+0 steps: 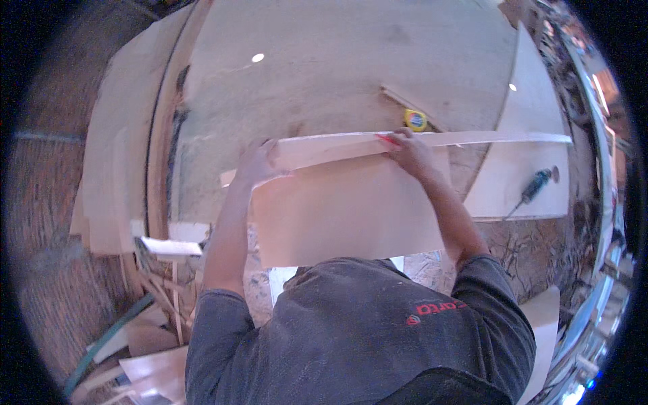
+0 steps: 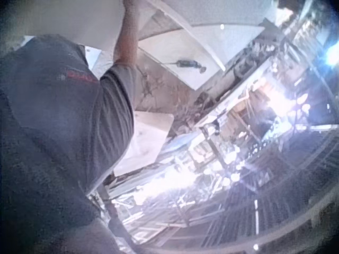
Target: The person repeatedly picks up rectangular wood panels, places them on a workbench, and uses a pencil and straightedge to draw lines. The person then stacks the marked panels and repeats the process with additional pieces.
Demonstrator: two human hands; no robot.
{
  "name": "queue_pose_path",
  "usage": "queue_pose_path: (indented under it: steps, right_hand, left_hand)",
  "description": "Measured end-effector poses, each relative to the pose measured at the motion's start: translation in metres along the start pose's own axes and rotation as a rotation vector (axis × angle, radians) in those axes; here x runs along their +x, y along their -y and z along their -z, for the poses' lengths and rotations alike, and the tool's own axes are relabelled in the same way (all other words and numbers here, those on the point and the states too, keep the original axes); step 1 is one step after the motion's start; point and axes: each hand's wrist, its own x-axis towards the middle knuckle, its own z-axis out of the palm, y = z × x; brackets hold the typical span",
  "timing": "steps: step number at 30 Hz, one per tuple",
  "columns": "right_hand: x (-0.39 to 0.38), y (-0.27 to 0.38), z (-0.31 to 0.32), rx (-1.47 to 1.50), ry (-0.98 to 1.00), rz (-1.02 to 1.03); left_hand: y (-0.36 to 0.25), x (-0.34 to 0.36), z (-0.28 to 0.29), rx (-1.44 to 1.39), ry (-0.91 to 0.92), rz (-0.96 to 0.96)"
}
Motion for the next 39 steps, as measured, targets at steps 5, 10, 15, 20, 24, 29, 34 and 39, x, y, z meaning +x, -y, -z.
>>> queue_pose_path:
  steps: [5,10,15,20,24,29,34,39]
  right_hand:
    - [0.004,-0.009,0.021,0.066,0.044,0.012]
    - [0.021,-0.009,0.021,0.038,0.039,0.006]
    - [0.030,0.002,0.032,-0.042,0.128,-0.031]
    - [0.030,-0.001,0.029,-0.070,0.082,0.015]
    - [0.032,0.003,0.031,-0.153,0.120,-0.012]
    - [0.031,0.006,0.033,-0.174,0.121,0.018]
    - [0.032,0.020,0.040,-0.178,0.187,-0.022]
    - [0.031,0.017,0.038,-0.176,0.140,0.026]
  left_hand:
    - [-0.017,-0.014,0.019,0.010,-0.232,-0.118]
    - [-0.001,0.003,0.032,-0.202,-0.126,0.091]
    - [0.006,0.002,0.027,-0.155,-0.208,0.054]
    - [0.030,-0.001,0.011,-0.190,-0.269,0.000]
    - [0.041,0.000,0.000,-0.277,-0.280,-0.046]
    - [0.042,0.000,-0.009,-0.298,-0.361,-0.100]
    - [0.046,-0.008,-0.023,-0.170,-0.444,0.034]
    - [0.048,-0.004,-0.023,-0.157,-0.391,0.042]
